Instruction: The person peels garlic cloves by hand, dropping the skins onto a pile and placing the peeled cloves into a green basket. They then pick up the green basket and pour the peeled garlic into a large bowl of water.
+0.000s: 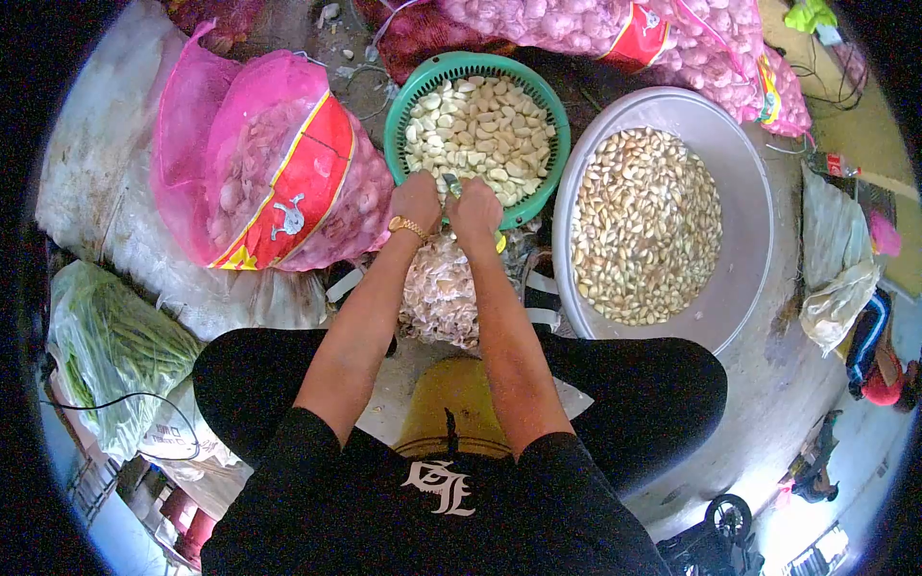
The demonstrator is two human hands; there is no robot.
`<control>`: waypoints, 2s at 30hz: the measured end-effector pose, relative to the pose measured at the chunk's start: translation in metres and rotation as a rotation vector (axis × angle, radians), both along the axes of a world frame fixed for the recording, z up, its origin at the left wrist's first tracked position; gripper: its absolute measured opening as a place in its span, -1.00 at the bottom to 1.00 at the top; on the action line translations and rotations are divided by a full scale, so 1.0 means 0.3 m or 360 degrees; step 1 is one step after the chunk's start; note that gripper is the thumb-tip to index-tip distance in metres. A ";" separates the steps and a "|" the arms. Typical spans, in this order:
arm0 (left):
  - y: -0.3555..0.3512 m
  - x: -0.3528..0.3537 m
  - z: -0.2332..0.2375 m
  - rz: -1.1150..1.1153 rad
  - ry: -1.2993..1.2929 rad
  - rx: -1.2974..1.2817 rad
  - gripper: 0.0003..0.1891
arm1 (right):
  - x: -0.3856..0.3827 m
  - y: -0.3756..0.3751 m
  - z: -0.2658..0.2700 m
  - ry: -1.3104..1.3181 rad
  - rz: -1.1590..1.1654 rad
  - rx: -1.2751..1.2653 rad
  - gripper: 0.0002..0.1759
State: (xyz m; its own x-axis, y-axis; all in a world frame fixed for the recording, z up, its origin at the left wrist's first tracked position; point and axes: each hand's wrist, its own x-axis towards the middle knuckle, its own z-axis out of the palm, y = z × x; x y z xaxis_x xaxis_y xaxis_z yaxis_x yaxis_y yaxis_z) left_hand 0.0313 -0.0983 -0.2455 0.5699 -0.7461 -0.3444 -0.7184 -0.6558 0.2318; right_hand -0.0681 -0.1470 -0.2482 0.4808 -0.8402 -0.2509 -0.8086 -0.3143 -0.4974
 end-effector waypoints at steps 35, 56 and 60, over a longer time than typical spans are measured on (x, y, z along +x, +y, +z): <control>0.181 -0.199 0.009 0.0770 0.0882 -0.0601 -0.71 | -0.254 0.200 0.002 -0.0485 -0.0768 0.0339 -0.58; 0.194 -0.033 -0.088 0.1094 0.0774 -0.0691 -0.62 | -0.145 0.259 -0.137 -0.0965 -0.1609 0.1257 -0.30; 0.190 -0.054 0.033 0.0786 0.0478 -0.0461 -0.64 | -0.147 0.307 -0.320 -0.0734 -0.1585 0.1205 -0.41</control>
State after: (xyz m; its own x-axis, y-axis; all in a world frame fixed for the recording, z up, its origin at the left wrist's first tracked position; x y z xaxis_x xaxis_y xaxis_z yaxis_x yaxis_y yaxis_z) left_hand 0.0151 -0.0411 -0.2357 0.7801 -0.5072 -0.3662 -0.2243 -0.7732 0.5932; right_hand -0.1122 -0.0549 -0.3443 -0.0861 -0.6068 -0.7902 -0.2423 0.7821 -0.5741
